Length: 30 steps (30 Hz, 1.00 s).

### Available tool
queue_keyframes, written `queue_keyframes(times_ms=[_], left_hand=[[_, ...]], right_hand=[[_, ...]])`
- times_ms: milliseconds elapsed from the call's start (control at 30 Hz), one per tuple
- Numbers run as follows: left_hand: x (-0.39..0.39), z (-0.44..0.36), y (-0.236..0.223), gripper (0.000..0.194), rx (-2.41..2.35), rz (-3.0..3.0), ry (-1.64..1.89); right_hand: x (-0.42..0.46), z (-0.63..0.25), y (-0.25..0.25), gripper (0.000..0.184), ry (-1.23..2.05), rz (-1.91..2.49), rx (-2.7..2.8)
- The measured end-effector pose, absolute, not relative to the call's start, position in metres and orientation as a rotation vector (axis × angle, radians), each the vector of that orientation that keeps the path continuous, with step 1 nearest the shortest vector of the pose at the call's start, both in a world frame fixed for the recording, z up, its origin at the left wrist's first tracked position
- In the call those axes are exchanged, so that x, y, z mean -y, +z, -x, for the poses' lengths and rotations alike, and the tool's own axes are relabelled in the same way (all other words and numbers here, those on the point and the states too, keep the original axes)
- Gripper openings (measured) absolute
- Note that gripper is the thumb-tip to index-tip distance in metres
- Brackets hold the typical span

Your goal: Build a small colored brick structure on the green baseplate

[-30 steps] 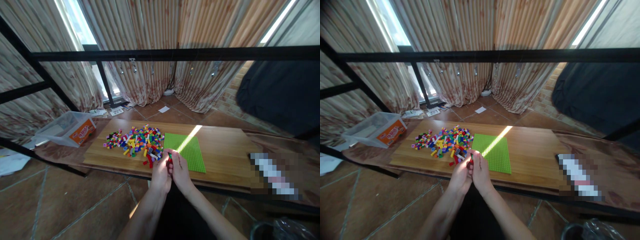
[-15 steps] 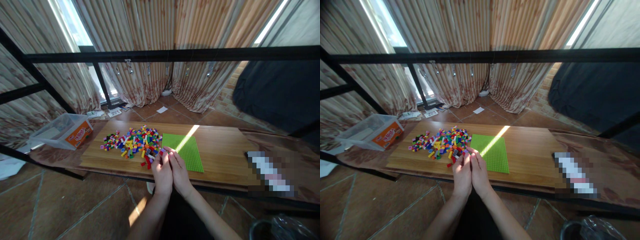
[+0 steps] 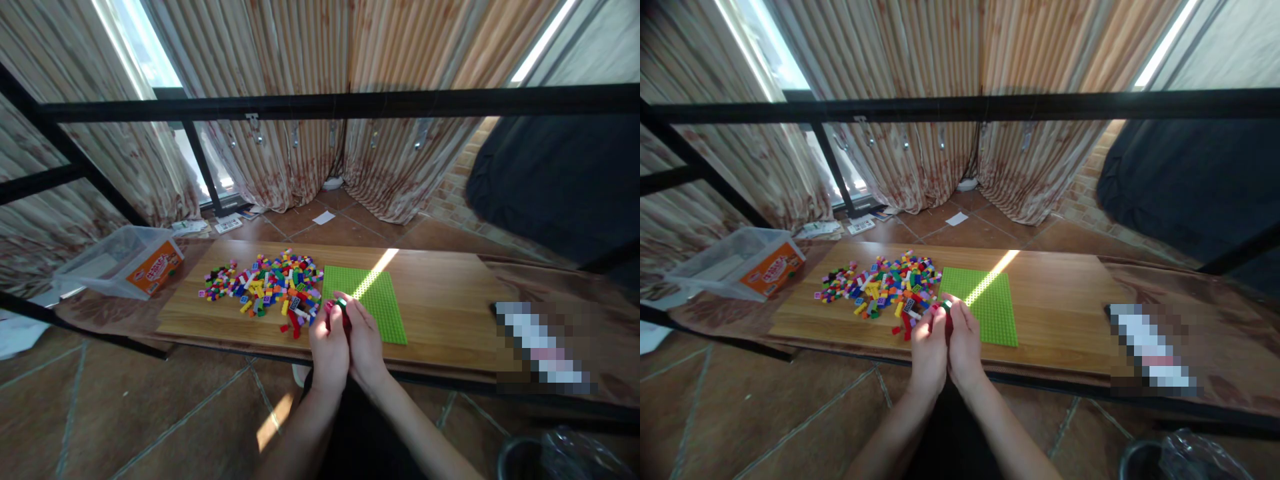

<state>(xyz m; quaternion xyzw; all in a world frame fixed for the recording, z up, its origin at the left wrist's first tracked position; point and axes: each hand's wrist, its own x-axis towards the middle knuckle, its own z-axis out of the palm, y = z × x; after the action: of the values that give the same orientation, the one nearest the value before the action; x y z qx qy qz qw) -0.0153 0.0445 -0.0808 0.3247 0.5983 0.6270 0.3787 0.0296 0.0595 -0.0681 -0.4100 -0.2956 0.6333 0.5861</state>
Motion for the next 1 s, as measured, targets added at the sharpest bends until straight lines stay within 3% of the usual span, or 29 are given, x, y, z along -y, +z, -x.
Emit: queue_keyframes(times_ms=[300,467,700,867,1000], left_hand=[[-0.051,0.026,-0.089,0.026,-1.21,-0.546,1.455],[-0.052,0.037,-0.087,0.025,-1.153,-0.526,1.437],[-0.047,0.072,-0.096,0.024,-1.435,-0.723,1.359],[-0.042,0.106,-0.104,0.022,-1.584,-0.909,1.345],[-0.035,0.132,-0.11,0.023,-1.69,-1.077,1.315]], right_hand=[[-0.071,-0.029,-0.081,0.03,1.676,1.061,0.374],[-0.076,-0.031,-0.09,0.031,1.728,1.001,0.52],[-0.072,-0.039,-0.099,0.03,1.566,0.989,0.575],[-0.066,-0.034,-0.097,0.037,1.448,1.215,0.902],[-0.068,-0.027,-0.1,0.031,1.426,1.293,1.161]])
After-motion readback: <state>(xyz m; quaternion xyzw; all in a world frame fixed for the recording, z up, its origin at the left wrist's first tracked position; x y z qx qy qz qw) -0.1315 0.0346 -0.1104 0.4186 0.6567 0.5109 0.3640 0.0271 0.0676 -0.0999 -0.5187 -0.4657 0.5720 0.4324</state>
